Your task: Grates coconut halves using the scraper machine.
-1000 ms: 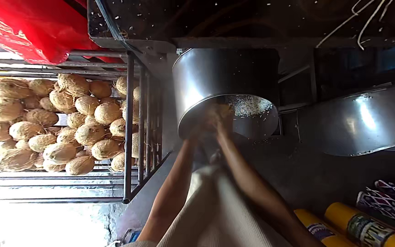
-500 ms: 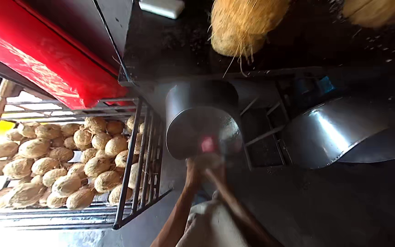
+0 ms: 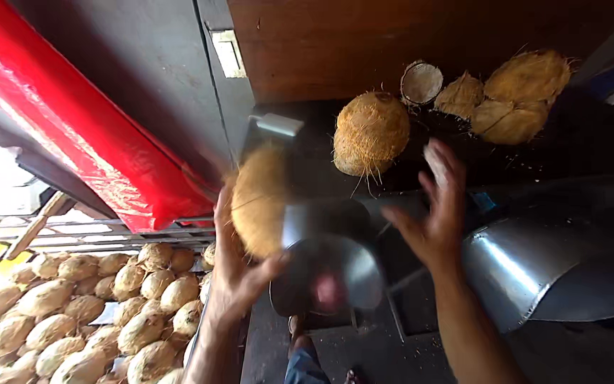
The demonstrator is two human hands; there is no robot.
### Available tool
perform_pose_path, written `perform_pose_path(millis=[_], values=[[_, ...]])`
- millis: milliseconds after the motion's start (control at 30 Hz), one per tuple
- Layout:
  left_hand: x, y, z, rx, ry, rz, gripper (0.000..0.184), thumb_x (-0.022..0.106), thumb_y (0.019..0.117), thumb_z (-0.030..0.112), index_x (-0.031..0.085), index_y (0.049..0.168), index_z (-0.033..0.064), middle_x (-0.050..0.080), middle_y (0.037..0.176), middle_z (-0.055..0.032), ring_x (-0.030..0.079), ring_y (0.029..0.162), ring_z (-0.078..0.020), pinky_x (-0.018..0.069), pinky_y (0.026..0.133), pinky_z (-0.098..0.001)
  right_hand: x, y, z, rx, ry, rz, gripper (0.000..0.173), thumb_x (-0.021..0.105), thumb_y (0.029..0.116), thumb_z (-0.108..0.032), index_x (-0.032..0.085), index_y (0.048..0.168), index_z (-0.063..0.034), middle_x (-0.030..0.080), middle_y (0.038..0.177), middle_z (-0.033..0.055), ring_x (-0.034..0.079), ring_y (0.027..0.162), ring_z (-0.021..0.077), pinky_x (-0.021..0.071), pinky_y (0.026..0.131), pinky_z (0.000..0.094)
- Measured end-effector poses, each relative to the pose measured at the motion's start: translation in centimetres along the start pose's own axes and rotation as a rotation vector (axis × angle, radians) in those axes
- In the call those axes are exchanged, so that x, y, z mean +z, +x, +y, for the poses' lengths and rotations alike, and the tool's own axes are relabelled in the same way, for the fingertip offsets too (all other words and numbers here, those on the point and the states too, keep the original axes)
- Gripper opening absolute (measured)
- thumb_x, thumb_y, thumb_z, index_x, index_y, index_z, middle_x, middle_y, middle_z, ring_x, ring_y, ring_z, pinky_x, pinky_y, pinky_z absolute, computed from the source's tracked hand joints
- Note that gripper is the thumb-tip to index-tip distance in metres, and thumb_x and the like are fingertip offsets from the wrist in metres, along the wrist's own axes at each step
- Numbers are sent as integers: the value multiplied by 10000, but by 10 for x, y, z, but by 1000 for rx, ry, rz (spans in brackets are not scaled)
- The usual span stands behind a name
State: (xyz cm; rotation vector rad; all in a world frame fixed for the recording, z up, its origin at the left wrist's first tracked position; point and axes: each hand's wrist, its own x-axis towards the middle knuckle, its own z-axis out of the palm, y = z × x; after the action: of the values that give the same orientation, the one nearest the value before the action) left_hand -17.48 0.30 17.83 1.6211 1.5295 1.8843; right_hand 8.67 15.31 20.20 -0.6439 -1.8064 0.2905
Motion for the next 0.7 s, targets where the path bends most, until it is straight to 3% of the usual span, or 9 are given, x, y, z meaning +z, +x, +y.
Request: perform_pose_path(millis=[67,133,233,300,367,433,533,600,700], values=[[-1,65,0,105,510,-175,1063,779,777,625,258,1616,231,310,1615,-175,443,1407,-335,481,1048,-561,13,71,16,-90,-387,-157,1043,754,749,-718,432,1538,-116,247,1638,261,243,1515,442,319,1183,619],[11,107,-21,154,798,-300,994,815,758,587,367,1574,238,395,1530,-259,516,1302,-456,519,928,-650,34,122,25,-33,-656,-416,1124,700,688,-828,369,1592,-248,136,1683,240,168,1504,544,320,1107,727],[22,140,-57,249,970,-435,695,798,804,542,625,1347,143,527,1424,-231,523,1282,-461,472,928,-679,50,156,38,11,-782,-648,997,753,696,-766,462,1526,-296,361,1593,196,460,1338,496,492,903,681],[23,157,-74,252,972,-526,771,758,777,666,613,1349,170,523,1434,-203,498,1315,-451,464,932,-687,45,160,46,20,-760,-660,902,767,728,-704,511,1479,-274,457,1508,160,546,1255,425,526,861,642],[19,174,-75,113,879,-633,940,687,752,796,498,1489,245,458,1525,-166,429,1396,-422,417,1027,-692,38,151,55,20,-676,-588,865,788,745,-640,530,1465,-236,474,1490,162,532,1283,404,506,929,633],[23,208,-74,21,760,-554,849,688,842,695,497,1493,184,490,1490,-199,480,1348,-441,440,1010,-696,29,144,70,33,-553,-462,859,786,767,-602,522,1475,-196,474,1487,166,532,1288,386,496,963,626],[46,261,-91,-147,845,-410,507,560,1020,442,589,1300,21,608,1283,-270,613,1164,-474,492,927,-688,4,125,90,198,-287,-257,818,741,841,-538,457,1512,-165,493,1489,149,548,1305,300,484,1039,559],[52,284,-113,-309,908,-493,365,626,968,302,667,1143,-16,666,1129,-295,637,1070,-507,475,852,-744,-14,110,100,331,-71,-48,758,703,891,-485,437,1524,-165,533,1471,95,572,1290,207,509,1057,465],[56,307,-139,-425,953,-613,395,755,878,332,702,1108,16,682,1116,-262,644,1076,-471,483,873,-723,-45,80,100,398,247,280,620,612,953,-309,429,1502,-84,564,1415,66,581,1254,155,523,1045,388]])
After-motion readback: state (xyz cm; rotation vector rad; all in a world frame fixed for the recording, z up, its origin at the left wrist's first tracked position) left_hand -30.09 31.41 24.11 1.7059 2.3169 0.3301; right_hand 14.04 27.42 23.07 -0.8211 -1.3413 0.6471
